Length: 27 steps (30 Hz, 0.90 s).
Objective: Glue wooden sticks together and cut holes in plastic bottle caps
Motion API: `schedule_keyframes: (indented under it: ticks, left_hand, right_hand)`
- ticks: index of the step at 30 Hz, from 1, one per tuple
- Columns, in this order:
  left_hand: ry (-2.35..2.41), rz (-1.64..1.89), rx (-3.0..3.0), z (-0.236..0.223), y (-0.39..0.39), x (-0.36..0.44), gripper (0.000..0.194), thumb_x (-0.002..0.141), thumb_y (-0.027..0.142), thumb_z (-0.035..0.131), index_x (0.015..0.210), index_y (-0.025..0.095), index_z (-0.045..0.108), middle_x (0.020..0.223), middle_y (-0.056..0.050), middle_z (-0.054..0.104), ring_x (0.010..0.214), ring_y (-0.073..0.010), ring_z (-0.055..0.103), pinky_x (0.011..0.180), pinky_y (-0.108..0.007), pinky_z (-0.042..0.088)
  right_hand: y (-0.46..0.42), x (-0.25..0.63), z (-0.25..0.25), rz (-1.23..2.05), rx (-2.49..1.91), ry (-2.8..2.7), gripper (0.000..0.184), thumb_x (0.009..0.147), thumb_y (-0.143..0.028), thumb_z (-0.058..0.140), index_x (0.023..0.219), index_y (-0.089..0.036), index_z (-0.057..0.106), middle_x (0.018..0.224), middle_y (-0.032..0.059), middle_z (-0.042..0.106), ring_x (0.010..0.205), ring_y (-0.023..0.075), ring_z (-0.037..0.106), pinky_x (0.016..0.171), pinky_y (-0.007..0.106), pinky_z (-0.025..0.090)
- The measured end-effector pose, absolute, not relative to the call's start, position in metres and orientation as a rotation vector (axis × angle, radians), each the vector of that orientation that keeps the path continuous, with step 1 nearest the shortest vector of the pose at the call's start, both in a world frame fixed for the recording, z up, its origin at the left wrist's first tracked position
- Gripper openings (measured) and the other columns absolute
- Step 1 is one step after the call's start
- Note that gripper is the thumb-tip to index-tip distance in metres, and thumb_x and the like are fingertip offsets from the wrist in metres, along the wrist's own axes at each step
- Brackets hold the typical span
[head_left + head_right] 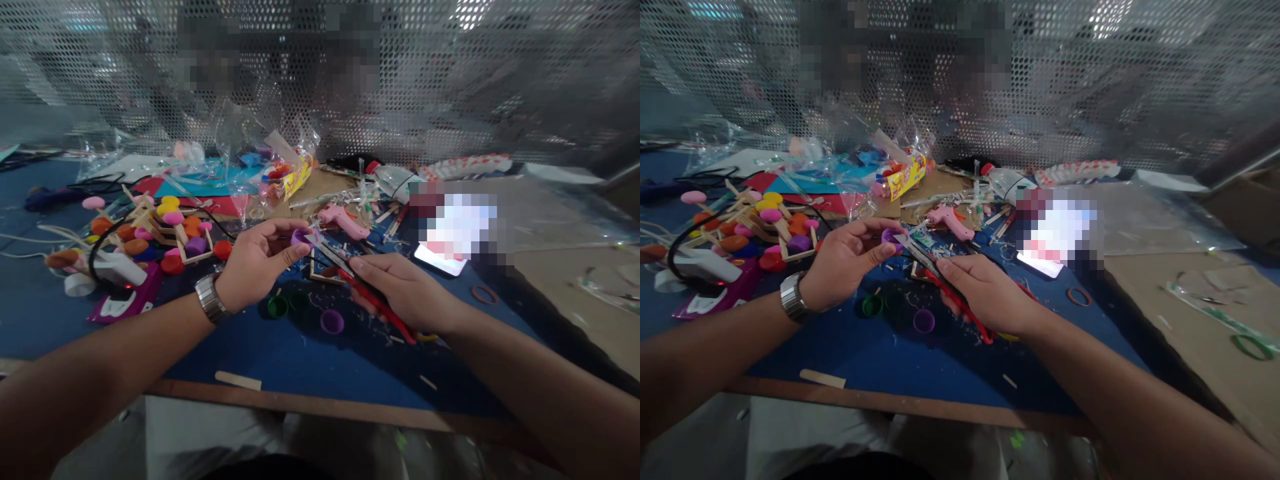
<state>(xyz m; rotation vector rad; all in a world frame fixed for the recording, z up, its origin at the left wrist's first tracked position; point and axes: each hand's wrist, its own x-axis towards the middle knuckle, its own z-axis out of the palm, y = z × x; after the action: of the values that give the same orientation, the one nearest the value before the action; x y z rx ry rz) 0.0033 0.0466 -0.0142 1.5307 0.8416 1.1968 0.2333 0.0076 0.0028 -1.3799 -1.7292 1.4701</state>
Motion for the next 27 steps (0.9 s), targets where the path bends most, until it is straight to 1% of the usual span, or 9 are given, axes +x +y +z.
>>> schedule_keyframes:
  ticks: [3,7,11,15,20,24,27]
  left_hand:
    - [0.831,1.23,1.521,-0.0142,0.0457,0.0044,0.038,0.078,0.035,0.084,0.109,0.015,0.073,0.108,-0.01,0.079,0.098,-0.0191,0.075,0.092,-0.031,0.061]
    - [0.838,1.257,1.528,-0.0136,0.0443,0.0054,0.034,0.08,0.032,0.083,0.109,0.016,0.074,0.108,-0.01,0.079,0.097,-0.0179,0.075,0.092,-0.03,0.062]
    - [0.829,1.28,1.541,-0.013,0.0442,0.0053,0.032,0.081,0.03,0.082,0.109,0.015,0.074,0.109,-0.009,0.079,0.098,-0.0173,0.075,0.093,-0.029,0.061]
    - [0.847,1.281,1.541,-0.0139,0.0451,0.0048,0.033,0.081,0.031,0.082,0.109,0.015,0.074,0.109,-0.01,0.079,0.099,-0.0186,0.075,0.093,-0.031,0.062]
    - [0.841,1.256,1.547,-0.0162,0.0466,0.0038,0.036,0.079,0.033,0.083,0.109,0.015,0.074,0.109,-0.01,0.079,0.098,-0.0183,0.075,0.091,-0.03,0.061]
    - [0.851,1.225,1.554,-0.0167,0.0456,0.0041,0.036,0.078,0.034,0.084,0.108,0.015,0.074,0.105,-0.009,0.079,0.095,-0.0184,0.075,0.088,-0.03,0.062]
    - [0.85,1.205,1.549,-0.0168,0.044,0.0052,0.038,0.077,0.036,0.084,0.108,0.015,0.075,0.101,-0.009,0.079,0.092,-0.0197,0.075,0.084,-0.031,0.062]
  right_hand:
    - [0.0076,0.2332,0.0037,1.448,-1.382,-1.754,0.056,0.093,-0.069,0.047,0.075,-0.018,0.062,0.05,-0.0031,0.05,0.04,0.0087,0.042,0.038,0.02,0.037]
    - [0.0072,0.2328,0.0056,1.439,-1.38,-1.767,0.056,0.092,-0.07,0.048,0.072,-0.019,0.06,0.05,-0.0029,0.051,0.04,0.0088,0.042,0.037,0.02,0.036]
    - [0.0075,0.2339,0.0058,1.426,-1.381,-1.787,0.058,0.093,-0.071,0.046,0.065,-0.02,0.053,0.05,-0.0024,0.051,0.041,0.0087,0.042,0.038,0.021,0.036]
    - [0.0078,0.2348,0.0046,1.422,-1.399,-1.798,0.057,0.093,-0.07,0.045,0.067,-0.02,0.055,0.051,-0.0025,0.051,0.041,0.0089,0.042,0.038,0.021,0.036]
    - [0.0067,0.232,0.005,1.434,-1.432,-1.801,0.054,0.093,-0.069,0.045,0.081,-0.019,0.064,0.051,-0.0041,0.05,0.038,0.0092,0.041,0.037,0.021,0.035]
    - [0.005,0.2298,0.0064,1.432,-1.448,-1.801,0.056,0.093,-0.068,0.045,0.077,-0.018,0.064,0.05,-0.0035,0.051,0.037,0.0089,0.041,0.036,0.022,0.035]
    - [0.0044,0.2289,0.0055,1.465,-1.443,-1.764,0.055,0.092,-0.069,0.047,0.088,-0.018,0.067,0.05,-0.0049,0.05,0.036,0.0098,0.041,0.035,0.023,0.035]
